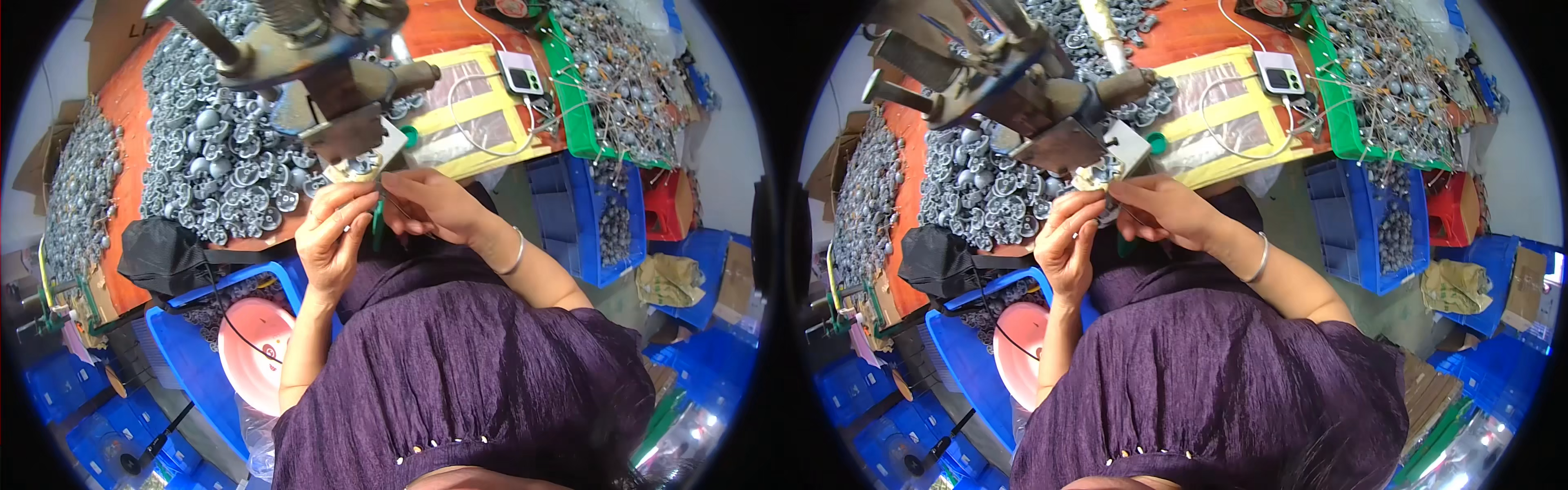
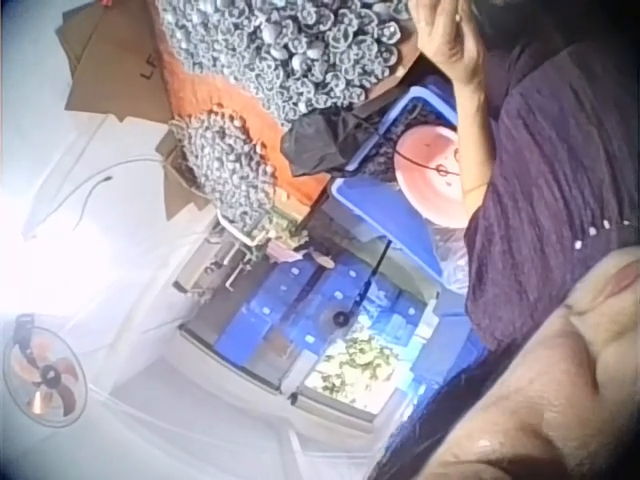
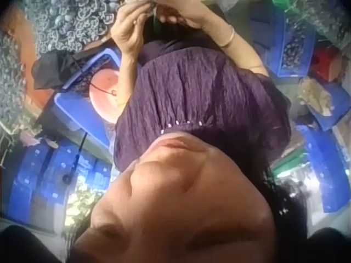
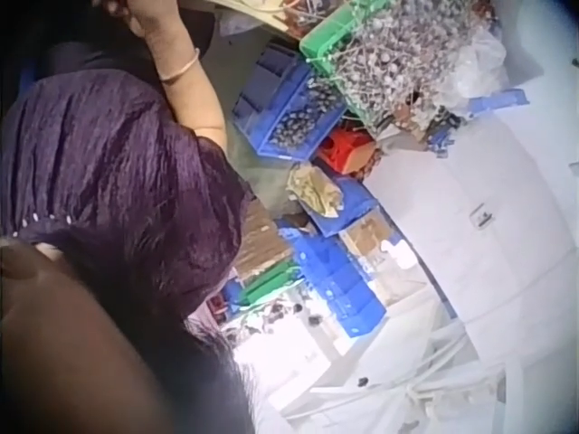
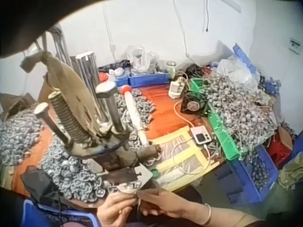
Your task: Assembling small metal components using a manual press machine in a factory workshop.
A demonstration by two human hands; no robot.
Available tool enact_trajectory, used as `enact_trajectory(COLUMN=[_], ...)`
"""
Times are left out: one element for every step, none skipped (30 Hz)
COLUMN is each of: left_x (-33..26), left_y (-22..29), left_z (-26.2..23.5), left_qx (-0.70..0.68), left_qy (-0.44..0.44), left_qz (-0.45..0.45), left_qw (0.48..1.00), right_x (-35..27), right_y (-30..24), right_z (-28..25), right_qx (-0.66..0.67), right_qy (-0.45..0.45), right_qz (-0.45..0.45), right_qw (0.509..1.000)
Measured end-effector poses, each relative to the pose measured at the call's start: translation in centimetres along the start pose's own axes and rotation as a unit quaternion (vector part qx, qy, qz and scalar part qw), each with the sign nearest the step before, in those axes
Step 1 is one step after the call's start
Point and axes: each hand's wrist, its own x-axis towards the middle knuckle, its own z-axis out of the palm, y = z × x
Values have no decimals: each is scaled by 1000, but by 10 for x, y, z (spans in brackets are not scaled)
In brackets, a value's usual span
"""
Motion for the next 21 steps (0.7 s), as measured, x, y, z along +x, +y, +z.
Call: enact_trajectory(left_x=[2, 2, 1, 1, 2, 2, 2, 4, 8, 11, 13, 10, 5, 2, -3, -5, -4, -4, -2, -1, -2], left_y=[1, 2, 2, -1, -2, -3, -5, -7, -6, -4, 9, 14, 20, 26, 23, 16, 14, 12, 10, 7, 1], left_z=[1, 0, 1, -2, -3, -7, -14, -17, -15, -12, -10, -11, -8, -4, 2, 8, 11, 9, 8, 6, 5], left_qx=[25, 55, 52, 26, -35, -55, -81, -105, 15, 136, 353, 436, 412, 384, 298, 207, 121, 124, 128, 132, 157], left_qy=[-4, -7, 28, 67, 126, 185, 236, 286, 308, 326, 266, 184, 103, 22, 14, 6, 38, 41, 40, 39, 43], left_qz=[15, 27, 28, 25, -4, -82, -118, -154, -107, -58, -8, 34, 15, -5, -50, -93, -134, -136, -145, -154, -150], left_qw=[1000, 998, 998, 997, 991, 978, 961, 940, 945, 934, 897, 880, 905, 923, 953, 974, 983, 982, 980, 979, 975], right_x=[0, 2, 2, 4, 6, 6, 8, 9, 7, 7, 8, 8, 6, 5, 7, 9, 10, 13, 15, 17, 19], right_y=[0, 1, -3, -6, -10, -13, -17, -20, -21, -19, -16, -13, -13, -11, -6, -1, -1, 0, 1, 2, 7], right_z=[0, -1, -4, -8, -14, -20, -26, -31, -37, -35, -30, -26, -18, -11, -5, 0, 5, 8, 9, 10, 8], right_qx=[42, 85, 39, -3, -59, -115, -120, -125, -125, -125, -184, -243, -268, -283, -265, -248, -271, -270, -236, -201, -187], right_qy=[-1, -6, 15, 23, 53, 81, 74, 66, 36, 36, 64, 91, 69, 45, 15, -13, 11, 6, 28, 50, 72], right_qz=[-12, -22, -41, -102, -148, -193, -208, -224, -212, -210, -230, -249, -241, -237, -250, -264, -271, -271, -240, -209, -220], right_qw=[999, 996, 998, 995, 986, 971, 968, 964, 969, 969, 953, 933, 930, 928, 931, 932, 924, 924, 941, 956, 955])
